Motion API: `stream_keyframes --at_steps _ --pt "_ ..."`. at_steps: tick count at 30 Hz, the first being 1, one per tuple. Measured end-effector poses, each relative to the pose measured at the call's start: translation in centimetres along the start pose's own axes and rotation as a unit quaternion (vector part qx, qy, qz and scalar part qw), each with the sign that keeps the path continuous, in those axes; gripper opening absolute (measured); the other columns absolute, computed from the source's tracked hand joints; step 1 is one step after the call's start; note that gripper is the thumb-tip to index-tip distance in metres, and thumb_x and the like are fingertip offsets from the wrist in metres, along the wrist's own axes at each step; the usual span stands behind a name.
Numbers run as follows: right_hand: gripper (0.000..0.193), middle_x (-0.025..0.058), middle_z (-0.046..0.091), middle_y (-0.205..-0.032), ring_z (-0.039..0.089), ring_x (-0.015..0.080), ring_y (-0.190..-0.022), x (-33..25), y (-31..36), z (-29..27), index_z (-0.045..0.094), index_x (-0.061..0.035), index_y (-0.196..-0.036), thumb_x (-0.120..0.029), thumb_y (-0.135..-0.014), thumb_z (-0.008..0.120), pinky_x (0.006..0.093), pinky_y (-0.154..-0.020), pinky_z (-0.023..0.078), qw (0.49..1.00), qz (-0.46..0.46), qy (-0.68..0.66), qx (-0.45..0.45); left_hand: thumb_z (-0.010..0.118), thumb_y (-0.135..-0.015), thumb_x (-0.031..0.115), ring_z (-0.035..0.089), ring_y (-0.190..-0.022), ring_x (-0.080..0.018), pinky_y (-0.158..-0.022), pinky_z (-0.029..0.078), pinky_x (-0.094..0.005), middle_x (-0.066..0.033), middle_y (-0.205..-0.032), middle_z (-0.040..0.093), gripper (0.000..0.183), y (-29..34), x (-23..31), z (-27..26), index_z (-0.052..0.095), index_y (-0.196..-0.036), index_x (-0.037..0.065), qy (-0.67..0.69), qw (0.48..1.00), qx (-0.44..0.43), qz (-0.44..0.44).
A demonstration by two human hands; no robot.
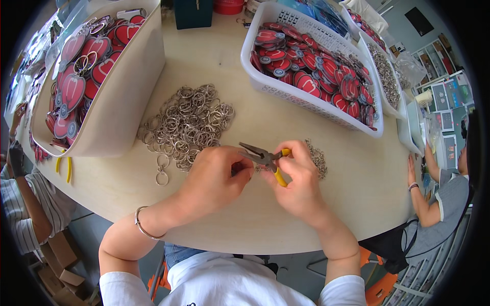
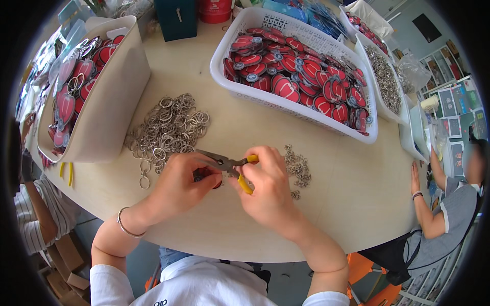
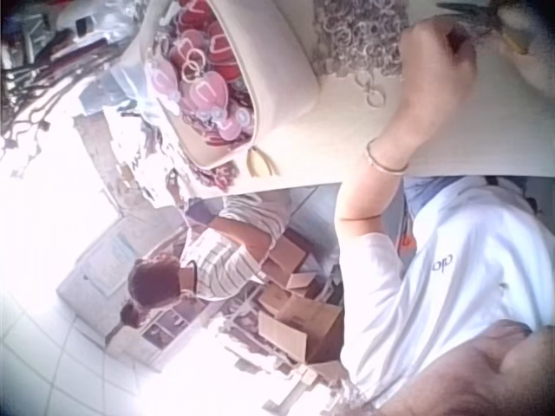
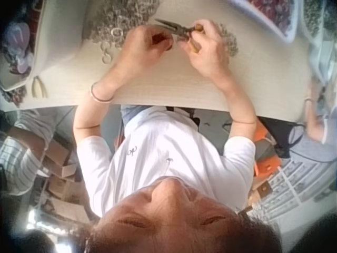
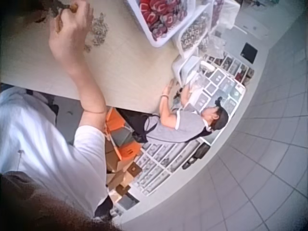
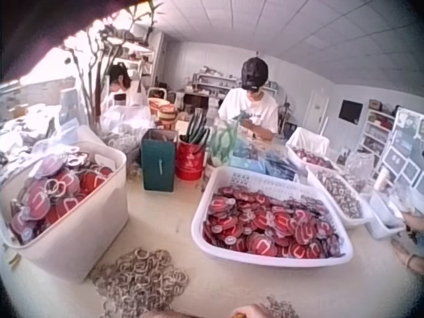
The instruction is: The person uses pliers to attach split rings and key rings to heart-shaped keychain tags. They repeatedly open and close split rings, connect them to the tags, and place finished keychains into a container. The workspace includes bins of tags, piles of rings, and tools on a table.
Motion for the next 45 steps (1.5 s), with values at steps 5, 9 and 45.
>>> stream_keyframes --at_steps 5,9,45 --pt "0.020 0.0119 0.053 -0.099 0.054 0.0277 -0.088 0.6 -0.1 0.0 0.061 0.0035 -0.075 -0.001 -0.068 0.078 0.0373 -0.075 0.045 0.994 0.038 -0.098 -0.008 0.064 -0.076 -0.001 0.062 -0.061 -0.0293 -0.056 0.047 -0.0355 -0.0168 -0.070 0.063 0.005 0.1 1.3 0.1 0.066 -0.080 -0.003 0.018 0.999 -0.033 0.011" --pt "0.019 0.0112 0.053 -0.098 0.054 0.0258 -0.087 0.5 -0.2 -1.0 0.060 0.0039 -0.073 -0.001 -0.071 0.078 0.0347 -0.073 0.047 0.986 0.064 -0.152 0.000 0.063 -0.077 -0.006 0.061 -0.062 -0.0238 -0.057 0.046 -0.0326 -0.0140 -0.074 0.063 0.007 0.5 2.4 -0.2 0.065 -0.083 -0.003 0.038 0.995 -0.026 0.084" --pt "0.011 0.0050 0.050 -0.102 0.054 0.0155 -0.091 0.9 -0.6 -0.8 0.062 -0.0001 -0.088 -0.009 -0.087 0.068 0.0290 -0.084 0.044 0.944 0.139 -0.283 -0.102 0.073 -0.081 -0.003 0.062 -0.080 -0.0095 -0.069 0.053 -0.0243 -0.0050 -0.087 0.064 0.021 1.0 2.0 0.1 0.057 -0.094 -0.002 0.111 0.991 -0.055 0.042"
Point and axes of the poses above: each hand's wrist, its own y-axis away from the middle knuckle, its own z-axis out of the palm, x = y × z, the point moved 9 cm from there along -y, towards the middle knuckle
